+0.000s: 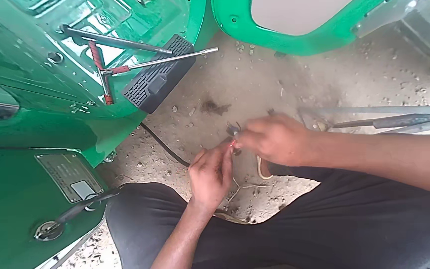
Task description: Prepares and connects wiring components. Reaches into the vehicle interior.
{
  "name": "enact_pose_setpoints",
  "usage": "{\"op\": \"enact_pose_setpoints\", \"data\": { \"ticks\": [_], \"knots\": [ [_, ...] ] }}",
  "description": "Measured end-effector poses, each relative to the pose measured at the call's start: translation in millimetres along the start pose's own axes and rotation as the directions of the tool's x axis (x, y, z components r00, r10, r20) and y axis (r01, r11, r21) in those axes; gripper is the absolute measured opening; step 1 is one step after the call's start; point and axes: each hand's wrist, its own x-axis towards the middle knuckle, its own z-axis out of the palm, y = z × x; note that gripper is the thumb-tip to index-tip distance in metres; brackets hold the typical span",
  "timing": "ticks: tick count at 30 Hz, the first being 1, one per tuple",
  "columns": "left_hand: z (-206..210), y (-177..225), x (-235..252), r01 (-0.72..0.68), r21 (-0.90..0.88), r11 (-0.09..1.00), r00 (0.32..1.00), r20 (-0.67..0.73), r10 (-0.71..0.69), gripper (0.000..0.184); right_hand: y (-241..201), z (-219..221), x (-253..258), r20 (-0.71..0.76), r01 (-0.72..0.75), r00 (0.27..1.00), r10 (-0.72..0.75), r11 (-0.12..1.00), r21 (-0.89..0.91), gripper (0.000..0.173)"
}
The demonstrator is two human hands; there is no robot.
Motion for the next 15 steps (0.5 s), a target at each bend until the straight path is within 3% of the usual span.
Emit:
{"op": "enact_pose_setpoints", "data": {
  "ticks": [4,10,12,14,15],
  "knots": [
    [2,-4,1,-0.062,0.095,0.993,0.998,0.023,0.06,0.02,-3,-23,4,-0.008,0.079,0.997,-0.08,0.992,-0.099,0.017],
    [1,0,1,-0.107,0.021,0.994,0.994,0.029,0.107,0.022,-2,-42,3,-0.056,0.006,0.998,-0.003,0.999,0.046,0.025],
    [2,-10,-1,-0.089,0.042,0.995,0.993,0.078,0.085,0.024,3,-54,-2,-0.074,-0.164,0.98,0.185,0.959,0.233,0.024],
    [4,-44,-12,0.016,0.15,0.989,0.981,0.19,-0.045,0.027,34,-90,-20,-0.153,-0.268,0.89,0.429,0.764,0.587,0.016],
    [3,-65,-20,0.098,0.184,0.978,0.966,0.22,-0.139,0.027,58,-109,-34,-0.139,-0.234,0.859,0.492,0.621,0.748,0.019]
  ]
}}
